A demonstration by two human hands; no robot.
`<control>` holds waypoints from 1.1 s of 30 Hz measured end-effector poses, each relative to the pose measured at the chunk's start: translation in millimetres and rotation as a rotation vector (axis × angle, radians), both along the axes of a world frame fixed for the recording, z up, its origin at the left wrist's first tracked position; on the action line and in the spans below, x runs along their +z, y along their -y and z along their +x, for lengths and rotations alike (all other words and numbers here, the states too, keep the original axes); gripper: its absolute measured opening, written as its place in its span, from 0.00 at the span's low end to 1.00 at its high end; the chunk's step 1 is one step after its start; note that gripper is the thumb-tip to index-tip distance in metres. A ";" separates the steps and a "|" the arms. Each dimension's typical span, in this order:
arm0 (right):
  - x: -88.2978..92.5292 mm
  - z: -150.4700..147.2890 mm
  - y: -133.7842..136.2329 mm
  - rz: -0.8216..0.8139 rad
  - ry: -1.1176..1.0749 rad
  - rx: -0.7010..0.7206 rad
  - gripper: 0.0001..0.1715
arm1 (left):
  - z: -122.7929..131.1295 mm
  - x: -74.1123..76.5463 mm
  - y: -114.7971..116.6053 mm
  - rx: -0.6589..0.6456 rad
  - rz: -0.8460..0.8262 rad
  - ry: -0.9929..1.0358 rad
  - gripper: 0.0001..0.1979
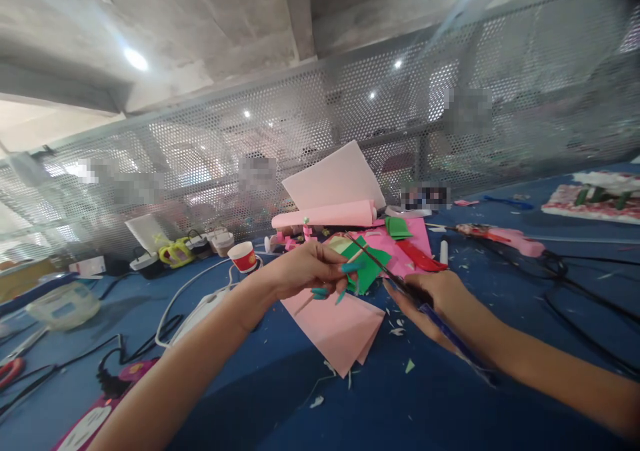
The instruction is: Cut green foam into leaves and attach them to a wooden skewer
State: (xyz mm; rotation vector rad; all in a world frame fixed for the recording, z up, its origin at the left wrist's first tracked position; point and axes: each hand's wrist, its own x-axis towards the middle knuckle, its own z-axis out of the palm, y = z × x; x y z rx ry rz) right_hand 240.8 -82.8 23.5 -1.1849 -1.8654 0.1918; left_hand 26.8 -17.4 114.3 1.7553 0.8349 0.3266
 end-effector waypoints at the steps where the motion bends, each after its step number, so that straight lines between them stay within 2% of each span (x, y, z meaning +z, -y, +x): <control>1: -0.5 -0.3 0.2 -0.029 0.025 0.002 0.19 | 2.2 -1.9 2.4 0.017 0.022 -0.019 0.08; 4: -3.3 -0.9 0.4 -0.102 0.083 -0.011 0.13 | 10.2 -5.4 13.4 0.035 0.104 -0.090 0.09; 7: -9.8 -1.0 -2.2 -0.043 0.099 -0.016 0.09 | 15.4 -6.4 22.7 0.007 0.177 -0.116 0.09; 10: -16.3 0.0 -6.6 0.028 0.090 -0.037 0.09 | 17.5 -6.6 26.1 0.005 0.208 -0.131 0.10; 12: -17.4 1.1 -8.2 0.013 0.096 -0.018 0.11 | 17.7 -6.6 25.2 0.017 0.214 -0.143 0.11; 15: -14.2 2.3 -7.0 -0.018 0.102 -0.004 0.14 | 16.0 -6.7 21.6 -0.001 0.128 -0.131 0.09; 19: -7.1 2.6 -1.9 0.003 0.081 0.014 0.13 | 11.2 -5.7 17.5 -0.089 -0.103 -0.028 0.06; 23: -3.7 2.1 1.0 0.031 0.070 0.006 0.15 | 7.5 -3.9 14.7 -0.168 -0.298 0.094 0.08; 26: -4.0 1.2 3.1 0.010 0.056 0.039 0.14 | 6.9 -5.1 11.5 -0.207 -0.410 0.078 0.09; 29: -5.0 1.8 5.3 -0.009 0.074 0.036 0.11 | 7.6 -8.1 8.8 -0.200 -0.398 0.012 0.09; 33: -8.1 4.6 4.5 0.049 0.110 -0.019 0.09 | 9.2 -9.5 9.3 -0.169 -0.225 -0.009 0.09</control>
